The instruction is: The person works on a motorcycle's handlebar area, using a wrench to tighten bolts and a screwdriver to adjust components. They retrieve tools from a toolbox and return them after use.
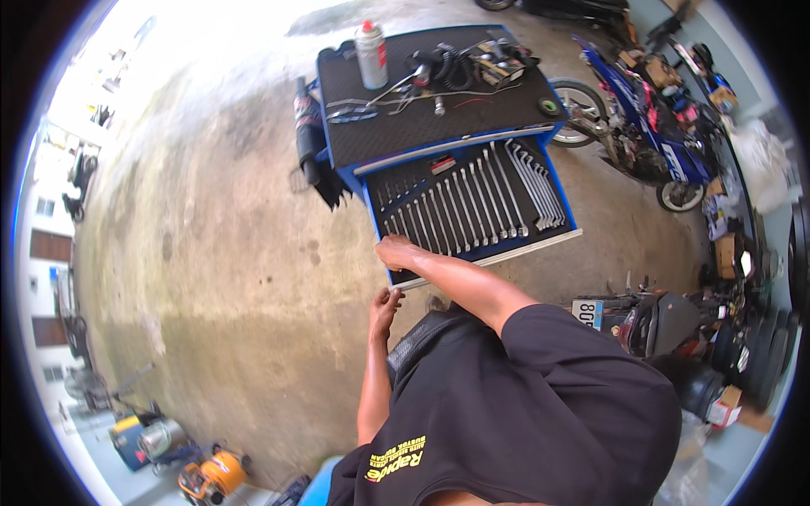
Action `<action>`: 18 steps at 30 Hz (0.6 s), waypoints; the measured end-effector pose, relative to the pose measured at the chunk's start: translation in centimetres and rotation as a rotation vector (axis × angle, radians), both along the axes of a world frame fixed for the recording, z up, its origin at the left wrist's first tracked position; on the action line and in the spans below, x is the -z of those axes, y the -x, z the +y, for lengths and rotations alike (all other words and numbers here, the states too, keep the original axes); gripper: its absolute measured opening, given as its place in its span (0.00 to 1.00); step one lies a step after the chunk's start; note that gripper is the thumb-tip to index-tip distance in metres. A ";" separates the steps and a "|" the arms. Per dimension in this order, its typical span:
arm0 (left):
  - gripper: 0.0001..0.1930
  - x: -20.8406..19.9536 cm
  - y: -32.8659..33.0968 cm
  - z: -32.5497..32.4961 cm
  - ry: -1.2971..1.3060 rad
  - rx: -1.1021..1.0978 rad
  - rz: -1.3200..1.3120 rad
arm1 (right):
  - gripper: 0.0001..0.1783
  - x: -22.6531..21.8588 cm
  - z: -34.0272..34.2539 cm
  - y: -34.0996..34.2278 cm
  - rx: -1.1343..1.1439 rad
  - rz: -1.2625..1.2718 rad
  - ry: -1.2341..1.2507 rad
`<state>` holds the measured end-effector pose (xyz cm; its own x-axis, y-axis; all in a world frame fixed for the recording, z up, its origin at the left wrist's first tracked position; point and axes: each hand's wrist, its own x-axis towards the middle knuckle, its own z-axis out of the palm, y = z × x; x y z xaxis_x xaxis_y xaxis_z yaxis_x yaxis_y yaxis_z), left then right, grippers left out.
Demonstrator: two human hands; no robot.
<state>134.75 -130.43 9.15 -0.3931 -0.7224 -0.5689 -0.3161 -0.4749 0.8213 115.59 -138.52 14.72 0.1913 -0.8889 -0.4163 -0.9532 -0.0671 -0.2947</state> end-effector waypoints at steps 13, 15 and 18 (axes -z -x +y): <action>0.27 3.1 6.0 -6.8 0.044 -0.185 -0.049 | 0.17 -8.1 10.8 27.5 0.750 -0.259 0.470; 0.30 2.6 8.2 -8.0 0.067 -0.230 -0.072 | 0.17 -6.9 11.8 34.2 0.808 -0.295 0.749; 0.32 1.5 10.2 -10.0 0.020 -0.322 -0.106 | 0.12 -9.6 12.7 40.0 1.110 -0.237 0.865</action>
